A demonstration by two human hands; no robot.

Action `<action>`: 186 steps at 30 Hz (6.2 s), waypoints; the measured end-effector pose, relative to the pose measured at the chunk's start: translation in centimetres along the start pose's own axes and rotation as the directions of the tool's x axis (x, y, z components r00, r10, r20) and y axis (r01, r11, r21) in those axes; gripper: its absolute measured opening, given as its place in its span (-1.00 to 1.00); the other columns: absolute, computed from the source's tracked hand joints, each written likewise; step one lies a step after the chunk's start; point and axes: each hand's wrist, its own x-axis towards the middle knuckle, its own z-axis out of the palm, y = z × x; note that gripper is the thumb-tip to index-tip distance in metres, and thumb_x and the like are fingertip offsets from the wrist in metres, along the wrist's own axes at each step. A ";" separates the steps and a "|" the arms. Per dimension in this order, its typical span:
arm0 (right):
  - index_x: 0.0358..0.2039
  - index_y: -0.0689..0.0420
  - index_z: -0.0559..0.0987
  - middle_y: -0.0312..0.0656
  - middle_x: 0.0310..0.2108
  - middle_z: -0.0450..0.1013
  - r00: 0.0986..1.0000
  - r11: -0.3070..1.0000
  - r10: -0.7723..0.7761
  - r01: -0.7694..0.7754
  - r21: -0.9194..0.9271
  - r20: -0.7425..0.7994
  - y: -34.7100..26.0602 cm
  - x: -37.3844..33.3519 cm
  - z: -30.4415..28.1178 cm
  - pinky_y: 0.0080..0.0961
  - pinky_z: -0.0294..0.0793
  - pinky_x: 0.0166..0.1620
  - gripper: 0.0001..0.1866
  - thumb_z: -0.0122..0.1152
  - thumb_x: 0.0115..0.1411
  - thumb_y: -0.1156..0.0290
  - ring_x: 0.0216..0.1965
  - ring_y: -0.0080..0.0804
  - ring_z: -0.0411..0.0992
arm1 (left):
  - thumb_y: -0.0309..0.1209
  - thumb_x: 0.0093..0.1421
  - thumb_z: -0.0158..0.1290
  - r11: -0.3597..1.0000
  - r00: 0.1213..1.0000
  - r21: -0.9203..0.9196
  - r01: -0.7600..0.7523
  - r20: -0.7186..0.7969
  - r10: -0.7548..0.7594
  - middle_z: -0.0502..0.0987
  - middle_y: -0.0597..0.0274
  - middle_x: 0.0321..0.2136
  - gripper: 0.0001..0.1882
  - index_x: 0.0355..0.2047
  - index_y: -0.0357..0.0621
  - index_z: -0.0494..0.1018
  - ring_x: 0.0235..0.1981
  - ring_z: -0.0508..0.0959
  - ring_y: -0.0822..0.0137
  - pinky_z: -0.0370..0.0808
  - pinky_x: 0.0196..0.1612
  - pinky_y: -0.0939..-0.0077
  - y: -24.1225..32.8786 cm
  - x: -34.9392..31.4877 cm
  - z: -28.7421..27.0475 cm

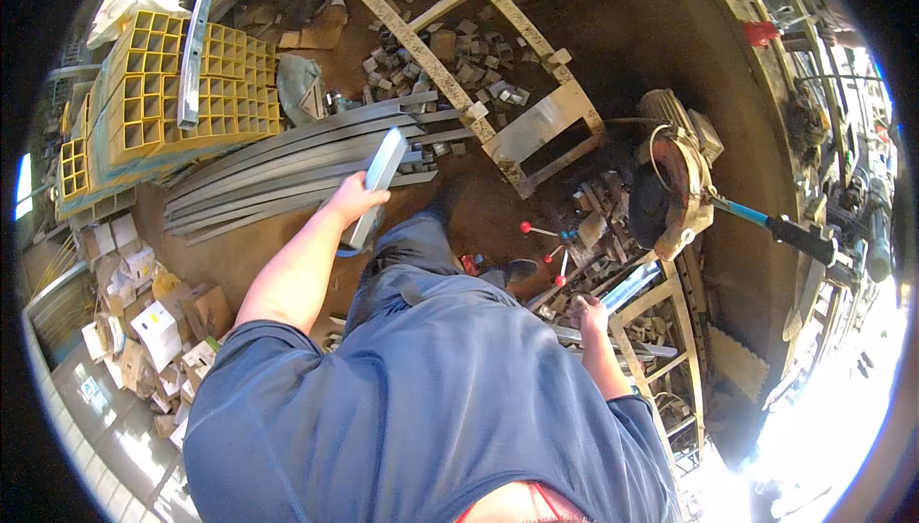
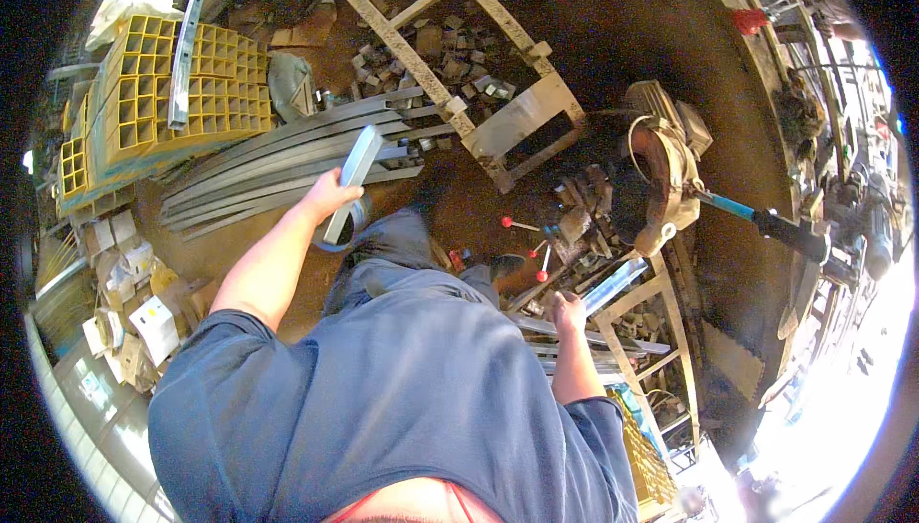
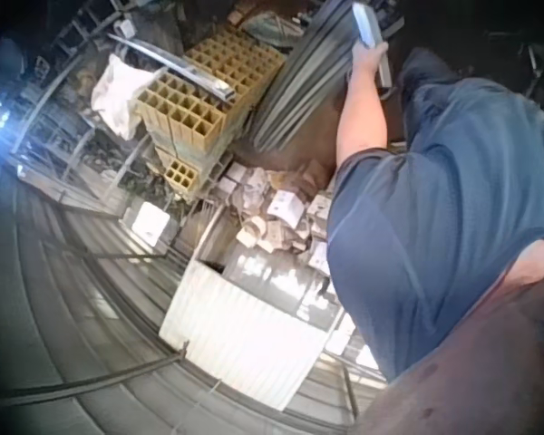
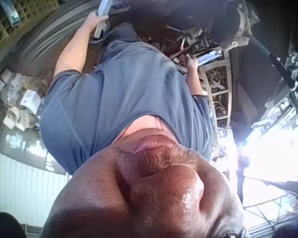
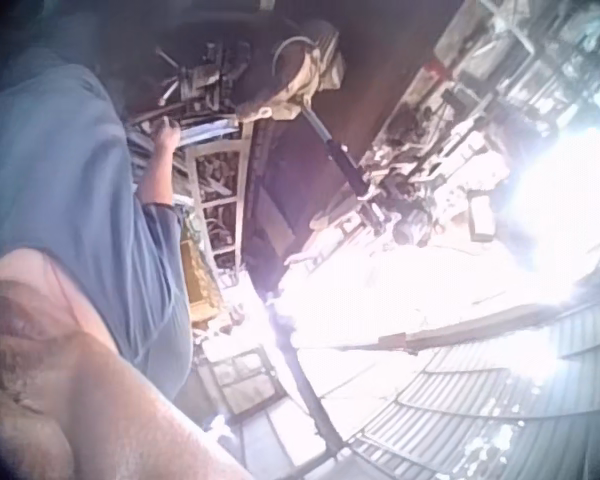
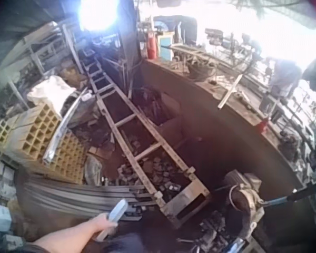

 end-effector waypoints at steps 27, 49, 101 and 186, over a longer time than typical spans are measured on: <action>-0.02 0.31 0.69 -0.17 -0.33 0.67 0.987 0.955 0.080 -0.115 -0.273 -0.136 -9.8 -2.9 10.2 -0.37 0.58 -0.35 -0.69 0.34 0.44 0.30 -0.39 -0.39 0.65 | -0.42 0.25 0.25 0.888 0.864 0.452 -0.083 -0.412 0.290 0.46 -0.09 0.36 -0.27 0.44 -0.10 0.36 0.41 0.39 -0.13 0.33 0.49 -0.01 5.5 30.1 10.3; 0.18 0.27 0.59 -0.19 -0.10 0.69 0.998 0.994 0.068 -0.068 -0.081 -0.004 -7.0 1.1 13.0 -0.50 0.62 -0.25 -0.64 0.16 0.54 0.30 -0.19 -0.36 0.72 | -0.11 0.19 0.44 0.748 0.873 0.663 -0.026 -0.350 0.340 0.30 -0.02 0.42 -0.02 0.50 -0.08 0.20 0.46 0.30 -0.05 0.24 0.51 0.01 9.8 32.4 10.0; -0.22 0.17 0.52 -0.16 -0.48 0.54 0.965 0.857 0.201 -0.088 0.508 -0.171 8.0 2.1 1.3 -0.27 0.50 -0.56 -0.86 0.17 0.50 0.40 -0.57 -0.19 0.53 | 0.11 0.33 0.25 0.773 0.754 0.170 -0.611 -0.175 0.633 0.41 -0.30 0.40 -0.05 0.45 -0.39 0.27 0.43 0.42 -0.11 0.35 0.47 0.09 65.4 39.1 18.6; 0.13 0.26 0.60 -0.25 -0.17 0.65 0.913 0.988 -0.146 0.155 -0.006 -0.380 12.1 -3.6 8.5 -0.49 0.60 -0.17 -0.70 0.27 0.47 0.41 -0.29 -0.48 0.58 | -0.16 0.33 0.25 0.854 0.823 0.508 -0.113 0.529 -0.206 0.56 -0.12 -0.40 -0.63 -0.23 -0.22 0.42 -0.31 0.64 0.00 0.56 -0.19 0.06 2.3 -10.7 5.6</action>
